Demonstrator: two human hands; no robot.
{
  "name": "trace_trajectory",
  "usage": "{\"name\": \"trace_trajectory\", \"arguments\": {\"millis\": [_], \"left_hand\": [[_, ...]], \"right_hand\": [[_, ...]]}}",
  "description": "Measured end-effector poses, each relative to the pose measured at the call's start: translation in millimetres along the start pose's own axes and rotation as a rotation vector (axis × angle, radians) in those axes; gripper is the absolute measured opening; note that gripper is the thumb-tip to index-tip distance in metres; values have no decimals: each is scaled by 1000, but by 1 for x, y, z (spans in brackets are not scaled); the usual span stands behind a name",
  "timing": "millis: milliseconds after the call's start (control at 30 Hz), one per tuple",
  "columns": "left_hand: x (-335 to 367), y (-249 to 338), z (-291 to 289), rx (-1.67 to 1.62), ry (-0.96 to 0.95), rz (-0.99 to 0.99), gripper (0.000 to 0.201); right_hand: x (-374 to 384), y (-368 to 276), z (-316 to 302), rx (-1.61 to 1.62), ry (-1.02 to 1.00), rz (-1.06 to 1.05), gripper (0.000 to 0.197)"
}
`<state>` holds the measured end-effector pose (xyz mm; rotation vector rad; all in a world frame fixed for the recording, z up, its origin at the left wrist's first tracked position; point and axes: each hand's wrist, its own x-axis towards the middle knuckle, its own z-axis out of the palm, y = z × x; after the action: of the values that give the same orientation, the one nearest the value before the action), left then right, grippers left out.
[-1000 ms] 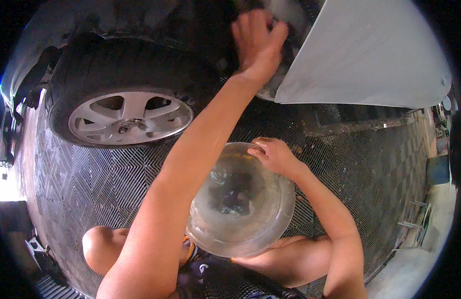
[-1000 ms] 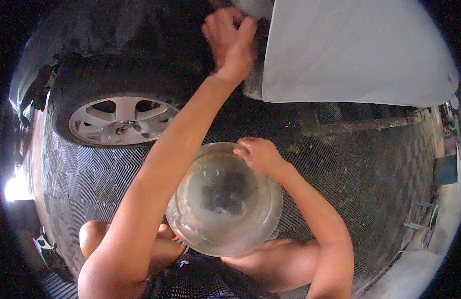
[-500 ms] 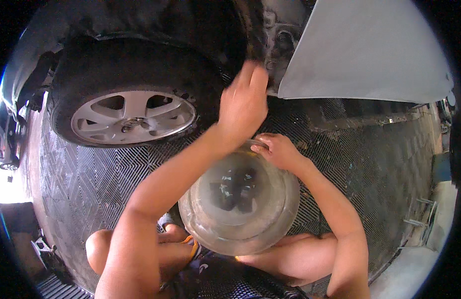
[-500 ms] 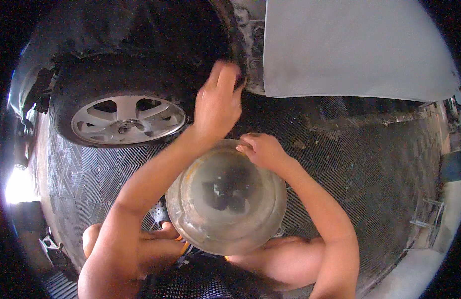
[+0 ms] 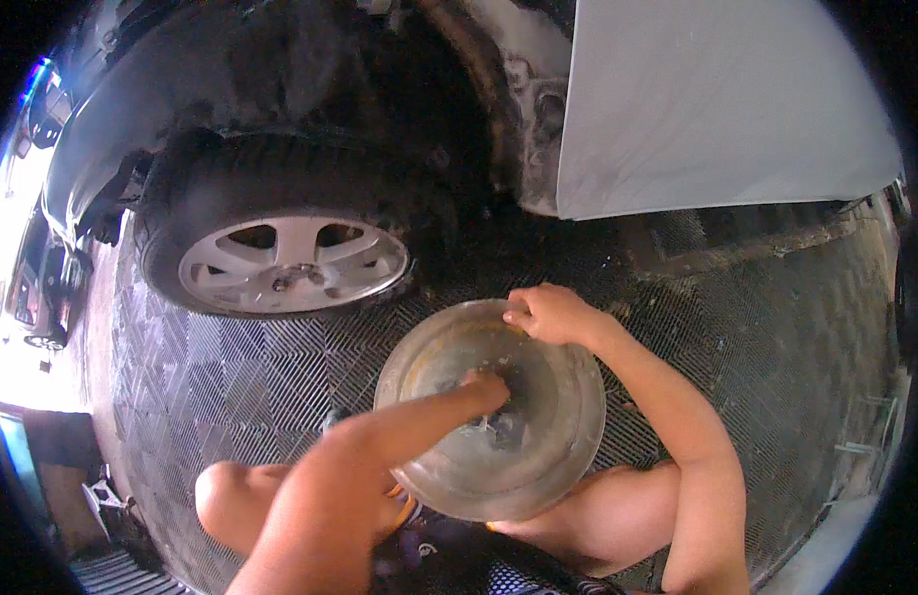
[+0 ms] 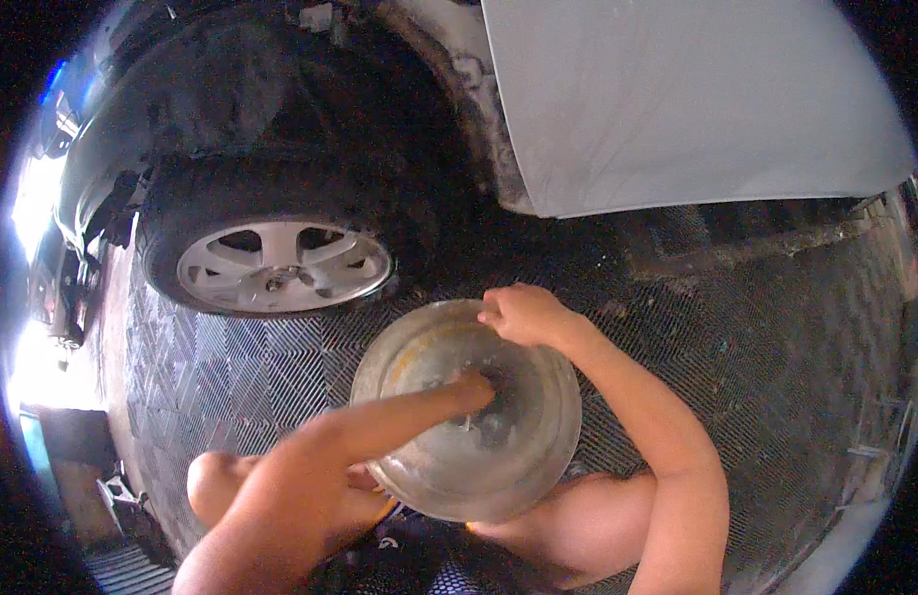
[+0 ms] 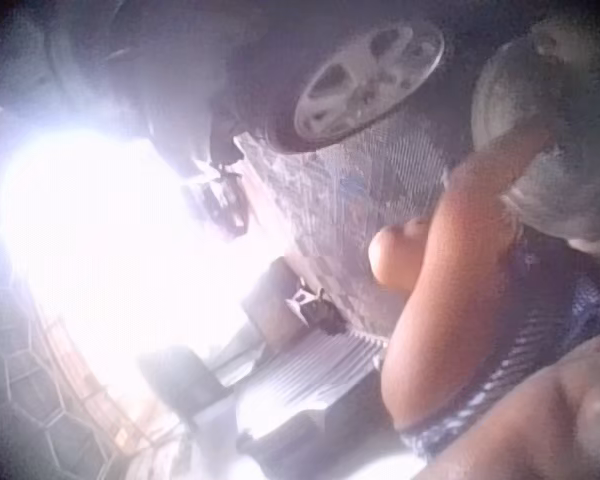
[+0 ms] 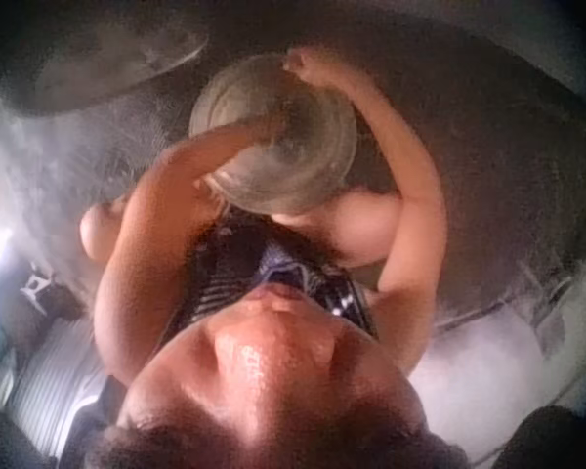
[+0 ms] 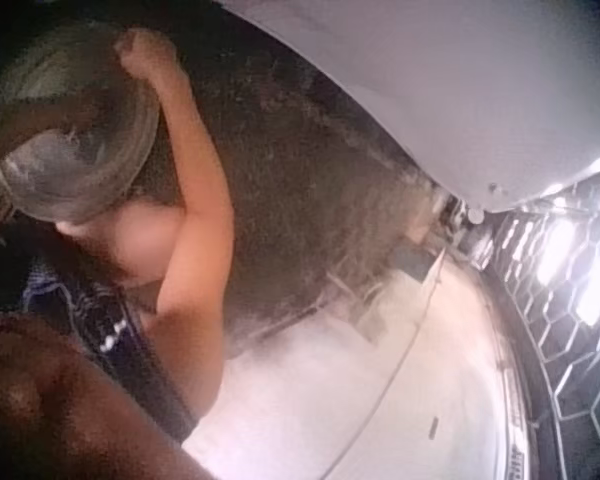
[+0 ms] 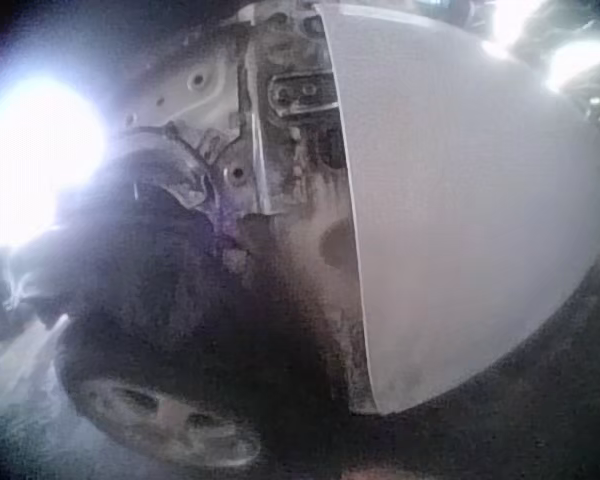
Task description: The person sits on the floor and scrubs the front wheel and wheel well of a white car using a sponge and a bucket of water. They repeatedly dip the sponge into the bucket and wipe the tire and inner fender area.
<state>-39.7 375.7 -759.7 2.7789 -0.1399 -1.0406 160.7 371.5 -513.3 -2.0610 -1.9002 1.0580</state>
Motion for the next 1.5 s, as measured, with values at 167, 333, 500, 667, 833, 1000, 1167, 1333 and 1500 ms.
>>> {"name": "trace_trajectory", "arguments": {"millis": [167,333,500,667,833,1000,1167,1333,1500], "left_hand": [[-137,-7,-227,-55,59,38,22],[-232,-50,-391,-285,1348,-189,21],[-224,-126,-445,721,1703,-240,18],[-173,-137,-443,793,1515,-490,15],[-205,-97,-458,641,1701,-523,15],[-199,-92,-454,727,1487,-635,14],[-212,-34,-389,178,1271,-541,20],[-190,-12,-311,-113,277,-99,34],[-63,-20,-184,-530,-539,-32,35]], "right_hand": [[-10,20,7,129,67,28,38],[-5,27,16,118,137,53,42],[-5,12,9,84,84,36,47],[-2,20,23,53,143,34,49],[-8,21,12,64,79,85,48],[-4,20,14,72,72,89,49],[-5,14,11,17,109,68,47],[-9,21,15,0,188,-7,44],[-7,20,13,71,153,24,41]]}}
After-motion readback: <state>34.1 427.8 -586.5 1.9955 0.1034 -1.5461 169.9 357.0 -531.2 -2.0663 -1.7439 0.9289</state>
